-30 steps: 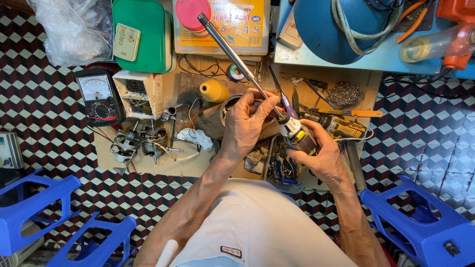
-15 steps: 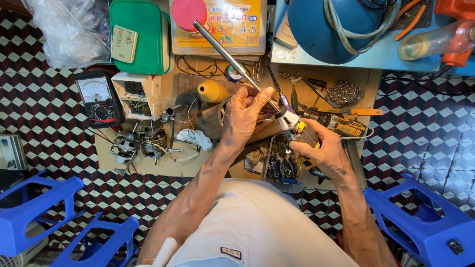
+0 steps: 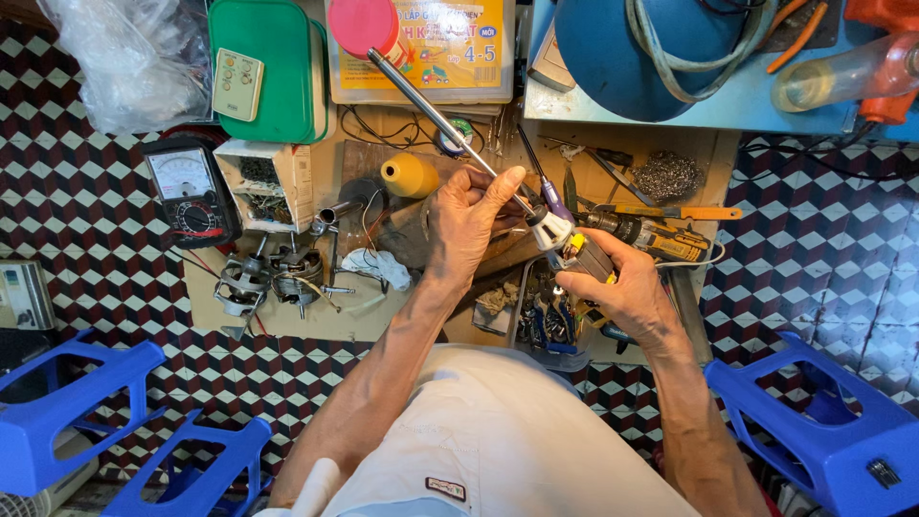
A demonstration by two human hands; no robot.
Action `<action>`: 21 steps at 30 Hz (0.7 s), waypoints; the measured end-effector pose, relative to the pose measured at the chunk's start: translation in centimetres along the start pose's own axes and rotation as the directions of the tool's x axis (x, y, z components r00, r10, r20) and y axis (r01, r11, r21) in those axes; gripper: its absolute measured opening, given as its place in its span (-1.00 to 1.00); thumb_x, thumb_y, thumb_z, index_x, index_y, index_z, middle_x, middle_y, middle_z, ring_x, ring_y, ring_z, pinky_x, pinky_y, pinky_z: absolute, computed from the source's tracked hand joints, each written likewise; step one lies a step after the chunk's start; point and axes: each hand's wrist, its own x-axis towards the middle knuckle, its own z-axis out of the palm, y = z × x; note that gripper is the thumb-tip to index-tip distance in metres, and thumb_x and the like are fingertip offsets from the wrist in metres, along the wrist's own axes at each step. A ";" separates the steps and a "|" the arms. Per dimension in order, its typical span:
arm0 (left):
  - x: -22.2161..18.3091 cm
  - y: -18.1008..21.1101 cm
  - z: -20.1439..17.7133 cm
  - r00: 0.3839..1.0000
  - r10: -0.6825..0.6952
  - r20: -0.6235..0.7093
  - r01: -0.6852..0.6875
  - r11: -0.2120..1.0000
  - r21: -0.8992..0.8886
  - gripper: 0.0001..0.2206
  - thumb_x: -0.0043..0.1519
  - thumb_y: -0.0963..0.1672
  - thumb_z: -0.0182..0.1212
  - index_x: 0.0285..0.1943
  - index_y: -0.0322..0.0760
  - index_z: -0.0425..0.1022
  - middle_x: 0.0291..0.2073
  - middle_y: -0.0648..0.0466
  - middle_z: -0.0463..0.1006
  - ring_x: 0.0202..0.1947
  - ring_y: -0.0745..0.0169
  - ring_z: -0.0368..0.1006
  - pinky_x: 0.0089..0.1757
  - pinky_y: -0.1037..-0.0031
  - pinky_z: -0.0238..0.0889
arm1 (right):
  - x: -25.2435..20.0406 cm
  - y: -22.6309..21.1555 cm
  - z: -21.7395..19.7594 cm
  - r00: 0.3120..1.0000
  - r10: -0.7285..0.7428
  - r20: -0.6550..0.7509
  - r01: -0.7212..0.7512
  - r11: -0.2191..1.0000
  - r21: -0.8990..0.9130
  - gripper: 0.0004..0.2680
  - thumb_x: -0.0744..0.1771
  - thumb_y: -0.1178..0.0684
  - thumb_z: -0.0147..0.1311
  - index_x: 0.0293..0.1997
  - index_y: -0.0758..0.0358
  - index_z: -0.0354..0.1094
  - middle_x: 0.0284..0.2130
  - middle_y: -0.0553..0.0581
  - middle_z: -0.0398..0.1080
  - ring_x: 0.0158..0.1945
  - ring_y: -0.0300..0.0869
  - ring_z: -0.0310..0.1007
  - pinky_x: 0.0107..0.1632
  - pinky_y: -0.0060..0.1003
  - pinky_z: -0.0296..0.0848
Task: The person disassembles a yellow electric drill, removes the motor and shaft, and uses a screwdriver and power drill to adjust internal components. The person handles the drill housing, motor, and shaft throughout the process.
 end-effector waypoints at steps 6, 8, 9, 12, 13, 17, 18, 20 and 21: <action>1.0 -1.2 -0.9 0.997 -0.069 -0.017 0.068 0.996 -0.056 -0.73 0.17 -0.05 0.41 -0.20 -0.32 0.46 -0.39 0.00 0.62 -0.39 0.26 0.60 -0.30 0.44 0.60 | 0.4 -1.2 0.1 0.992 0.122 0.017 -0.122 0.992 -0.034 -0.55 0.20 -0.08 0.30 0.18 0.25 0.43 -0.26 0.08 0.54 -0.25 -0.26 0.50 -0.17 -0.35 0.48; 1.5 -1.7 -1.2 0.995 -0.104 -0.010 0.103 0.991 -0.086 -0.71 0.18 -0.04 0.41 -0.20 -0.33 0.45 -0.39 0.01 0.59 -0.37 0.25 0.60 -0.29 0.44 0.59 | 0.7 -1.9 0.0 0.990 0.138 0.028 -0.137 0.990 -0.035 -0.57 0.20 -0.08 0.30 0.15 0.25 0.45 -0.28 0.08 0.52 -0.28 -0.25 0.48 -0.20 -0.33 0.46; 1.7 -1.8 -1.4 0.993 -0.120 -0.005 0.119 0.988 -0.100 -0.70 0.18 -0.04 0.41 -0.19 -0.33 0.44 -0.39 0.01 0.58 -0.37 0.25 0.59 -0.29 0.43 0.58 | 0.8 -2.2 0.0 0.989 0.146 0.031 -0.145 0.989 -0.032 -0.57 0.20 -0.08 0.30 0.14 0.26 0.45 -0.29 0.09 0.50 -0.29 -0.24 0.47 -0.22 -0.32 0.46; 2.5 -2.4 -1.7 0.988 -0.155 -0.021 0.152 0.982 -0.108 -0.68 0.16 -0.02 0.40 -0.18 -0.28 0.41 -0.39 0.02 0.58 -0.38 0.22 0.61 -0.29 0.43 0.57 | 1.4 -3.3 -0.3 0.989 0.149 0.012 -0.147 0.983 -0.114 -0.57 0.19 -0.11 0.30 0.12 0.23 0.45 -0.30 0.08 0.51 -0.29 -0.23 0.47 -0.21 -0.31 0.45; 2.7 -2.5 -1.8 0.987 -0.158 -0.026 0.154 0.981 -0.115 -0.68 0.17 -0.02 0.40 -0.18 -0.29 0.40 -0.39 0.02 0.57 -0.37 0.21 0.61 -0.28 0.42 0.57 | 1.6 -3.6 -0.4 0.989 0.148 0.000 -0.146 0.977 -0.153 -0.57 0.18 -0.12 0.30 0.12 0.21 0.45 -0.30 0.08 0.52 -0.28 -0.23 0.48 -0.19 -0.31 0.45; 3.9 -3.0 -2.0 0.984 -0.172 -0.046 0.165 0.977 -0.132 -0.69 0.18 -0.02 0.39 -0.20 -0.29 0.39 -0.38 0.01 0.57 -0.37 0.19 0.60 -0.25 0.37 0.58 | 2.8 -4.5 -0.9 0.994 0.106 0.008 -0.101 0.970 -0.220 -0.60 0.18 -0.14 0.29 0.01 0.27 0.49 -0.30 0.08 0.55 -0.24 -0.22 0.51 -0.14 -0.29 0.45; 4.1 -3.1 -2.0 0.983 -0.177 -0.052 0.169 0.977 -0.134 -0.69 0.18 -0.02 0.39 -0.21 -0.28 0.39 -0.38 0.01 0.58 -0.37 0.19 0.60 -0.24 0.37 0.58 | 3.0 -4.6 -1.0 0.992 0.123 0.006 -0.119 0.966 -0.228 -0.60 0.17 -0.15 0.29 0.00 0.27 0.49 -0.32 0.10 0.55 -0.26 -0.21 0.51 -0.16 -0.27 0.45; 4.5 -3.2 -2.1 0.982 -0.183 -0.038 0.176 0.974 -0.141 -0.70 0.20 -0.02 0.37 -0.21 -0.30 0.41 -0.36 -0.01 0.59 -0.36 0.19 0.60 -0.23 0.37 0.58 | 3.3 -4.8 -1.3 0.991 0.136 0.015 -0.129 0.966 -0.224 -0.61 0.17 -0.16 0.28 -0.02 0.28 0.50 -0.34 0.11 0.54 -0.27 -0.20 0.50 -0.17 -0.27 0.44; 4.6 -3.2 -2.1 0.982 -0.186 -0.032 0.179 0.973 -0.145 -0.71 0.21 -0.02 0.37 -0.21 -0.30 0.42 -0.35 -0.02 0.60 -0.36 0.19 0.60 -0.22 0.38 0.57 | 3.3 -4.9 -1.4 0.991 0.132 0.028 -0.124 0.970 -0.210 -0.61 0.18 -0.16 0.28 -0.04 0.30 0.51 -0.35 0.12 0.55 -0.27 -0.20 0.49 -0.17 -0.27 0.43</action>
